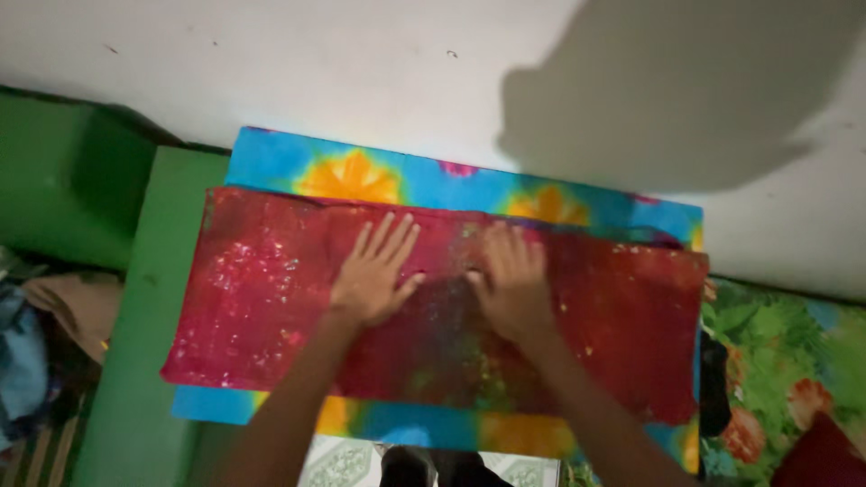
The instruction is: The person folds a large multicolored tie-dye sheet on a small table, then folds a light green towel and a light blue towel, stacking them on the table. The person handles each item one at a time, smoothing and aligning edges before folding.
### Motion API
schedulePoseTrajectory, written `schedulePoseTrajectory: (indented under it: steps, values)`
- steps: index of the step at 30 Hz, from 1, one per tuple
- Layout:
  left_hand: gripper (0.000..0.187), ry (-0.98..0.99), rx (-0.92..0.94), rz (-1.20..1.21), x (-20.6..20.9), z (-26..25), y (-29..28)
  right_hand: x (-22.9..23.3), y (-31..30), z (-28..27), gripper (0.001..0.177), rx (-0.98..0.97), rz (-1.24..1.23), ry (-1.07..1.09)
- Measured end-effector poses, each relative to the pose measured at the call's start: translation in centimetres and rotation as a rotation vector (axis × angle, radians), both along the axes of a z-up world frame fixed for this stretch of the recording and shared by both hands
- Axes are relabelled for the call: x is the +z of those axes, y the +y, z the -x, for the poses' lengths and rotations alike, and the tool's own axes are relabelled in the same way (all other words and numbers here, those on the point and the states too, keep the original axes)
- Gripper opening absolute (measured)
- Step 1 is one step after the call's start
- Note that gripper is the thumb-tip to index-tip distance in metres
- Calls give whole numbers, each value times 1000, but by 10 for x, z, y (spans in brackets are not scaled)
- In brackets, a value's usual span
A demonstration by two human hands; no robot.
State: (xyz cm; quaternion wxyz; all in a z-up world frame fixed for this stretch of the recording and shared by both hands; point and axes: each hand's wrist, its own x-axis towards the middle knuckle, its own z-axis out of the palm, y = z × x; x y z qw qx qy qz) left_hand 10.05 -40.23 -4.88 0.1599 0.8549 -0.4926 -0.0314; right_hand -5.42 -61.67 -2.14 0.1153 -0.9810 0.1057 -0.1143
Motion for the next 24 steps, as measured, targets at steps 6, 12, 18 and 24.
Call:
schedulePoseTrajectory:
  steps: [6, 12, 18, 24]
  values:
    - [76, -31, 201, 13, 10, -61, 90, 5, -142, 86, 73, -184, 171, 100]
    - [72, -130, 453, 39, 2, -73, 127, 6, -180, 125, 69, -326, 315, 231]
    - [73, -85, 378, 15, -3, -14, 118, 6, -71, 91, 61, -125, 49, -52]
    - [66, -2, 312, -4, 10, -2, 166, -9, -2, 94, 62, -72, -38, 73]
